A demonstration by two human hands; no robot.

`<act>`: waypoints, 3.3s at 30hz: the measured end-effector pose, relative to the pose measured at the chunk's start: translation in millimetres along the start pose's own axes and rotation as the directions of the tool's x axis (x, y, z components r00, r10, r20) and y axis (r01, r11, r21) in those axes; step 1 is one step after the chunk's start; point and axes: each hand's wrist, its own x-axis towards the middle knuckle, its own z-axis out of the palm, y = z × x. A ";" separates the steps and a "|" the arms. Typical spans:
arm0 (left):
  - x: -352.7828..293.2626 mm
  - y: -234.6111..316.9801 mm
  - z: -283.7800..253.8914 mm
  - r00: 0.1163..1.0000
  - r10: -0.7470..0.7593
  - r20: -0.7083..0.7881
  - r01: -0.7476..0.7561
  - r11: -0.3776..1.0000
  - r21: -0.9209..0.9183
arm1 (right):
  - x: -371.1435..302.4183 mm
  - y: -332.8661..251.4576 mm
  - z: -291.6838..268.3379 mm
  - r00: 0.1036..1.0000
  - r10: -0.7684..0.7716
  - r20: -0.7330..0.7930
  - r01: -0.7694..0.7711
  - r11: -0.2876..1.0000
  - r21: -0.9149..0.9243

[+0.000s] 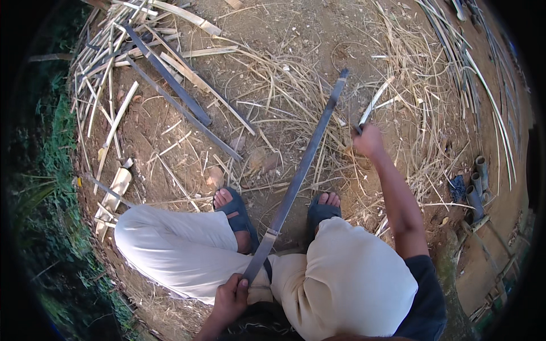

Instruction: The person shaves a piece of bamboo using a machete to smooth the surface and remove outer bark. The person rotates the bamboo and applies the blade repeatedly along the length of the material while seated outdoors.

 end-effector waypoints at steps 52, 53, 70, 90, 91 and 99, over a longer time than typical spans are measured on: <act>-8.2 -64.9 29.0 0.991 -0.097 0.097 0.095 0.995 0.027 | 115.8 -30.4 -33.1 0.945 0.323 0.051 -0.321 0.946 -0.039; -6.4 -66.1 30.7 0.995 -0.068 0.078 0.065 0.997 0.033 | 117.4 -25.9 -30.0 0.944 0.329 0.039 -0.327 0.944 -0.033; -1.3 9.6 0.7 0.976 0.190 -0.110 -0.162 0.961 0.224 | -12.7 -63.1 -25.9 0.979 0.183 0.093 -0.184 0.983 0.003; -2.5 23.0 2.4 0.940 0.303 -0.159 -0.256 0.931 0.260 | -190.7 -98.4 -41.7 0.722 -0.632 0.281 0.665 0.746 -0.033; -4.0 24.4 3.1 0.937 0.308 -0.162 -0.256 0.926 0.278 | -189.9 -96.1 -49.1 0.767 -0.556 0.321 0.609 0.788 -0.091; -10.1 18.4 16.5 0.935 0.308 -0.176 -0.254 0.928 0.275 | -85.7 -23.0 -66.2 0.974 0.015 0.224 0.047 0.962 -0.269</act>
